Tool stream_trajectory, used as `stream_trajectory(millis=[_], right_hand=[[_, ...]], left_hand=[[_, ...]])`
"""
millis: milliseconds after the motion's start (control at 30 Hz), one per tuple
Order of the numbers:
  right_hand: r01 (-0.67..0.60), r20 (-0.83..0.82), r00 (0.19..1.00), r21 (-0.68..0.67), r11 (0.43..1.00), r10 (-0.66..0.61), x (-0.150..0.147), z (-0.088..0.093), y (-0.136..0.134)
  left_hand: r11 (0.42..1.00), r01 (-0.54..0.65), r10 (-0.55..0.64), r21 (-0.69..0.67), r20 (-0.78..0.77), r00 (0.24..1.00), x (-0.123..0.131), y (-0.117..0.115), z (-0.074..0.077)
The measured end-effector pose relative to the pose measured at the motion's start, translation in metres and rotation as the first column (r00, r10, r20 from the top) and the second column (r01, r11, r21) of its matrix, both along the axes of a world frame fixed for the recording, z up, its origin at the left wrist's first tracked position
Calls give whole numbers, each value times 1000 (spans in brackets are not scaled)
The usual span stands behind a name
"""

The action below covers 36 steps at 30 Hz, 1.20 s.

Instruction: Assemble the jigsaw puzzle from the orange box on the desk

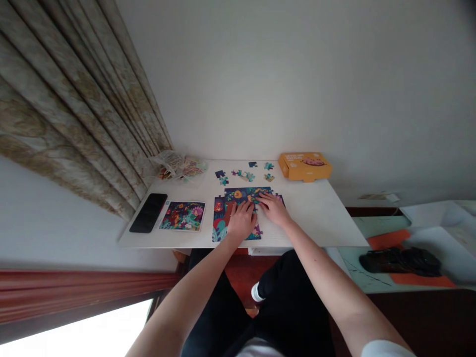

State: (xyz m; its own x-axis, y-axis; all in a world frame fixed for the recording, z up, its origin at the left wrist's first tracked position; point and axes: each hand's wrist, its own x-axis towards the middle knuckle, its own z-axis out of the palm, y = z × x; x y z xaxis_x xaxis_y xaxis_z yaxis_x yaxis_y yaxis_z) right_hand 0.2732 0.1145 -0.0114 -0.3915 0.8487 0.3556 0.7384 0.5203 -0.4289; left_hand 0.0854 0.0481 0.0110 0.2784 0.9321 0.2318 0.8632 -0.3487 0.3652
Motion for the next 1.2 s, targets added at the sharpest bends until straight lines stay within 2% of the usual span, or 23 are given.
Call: stream_trajectory(millis=[333,500,767,933,1067,1200], right_hand=[[17,157,987,-2,1000,-17,-3,16,-4],[55,194,980,-2,998,-54,-8,13,-6],[23,242,970,-71,997,-5,-1,7,-13],[150,201,969,-25,988,-142,12,9,-27],[286,134,950,0,958,-283,36,3,-41],[279,67,958,13,960,-279,62,-6,-54]], left_hand=[[1000,-8,9,25,-54,998,0,1,-4],[999,-12,15,45,-67,998,1,1,-3],[999,-11,13,44,-57,998,0,1,-2],[999,-11,13,36,-49,999,-1,2,-3],[999,-13,15,31,-53,998,-1,2,-3],[1000,-14,15,27,-69,997,-1,2,-2]])
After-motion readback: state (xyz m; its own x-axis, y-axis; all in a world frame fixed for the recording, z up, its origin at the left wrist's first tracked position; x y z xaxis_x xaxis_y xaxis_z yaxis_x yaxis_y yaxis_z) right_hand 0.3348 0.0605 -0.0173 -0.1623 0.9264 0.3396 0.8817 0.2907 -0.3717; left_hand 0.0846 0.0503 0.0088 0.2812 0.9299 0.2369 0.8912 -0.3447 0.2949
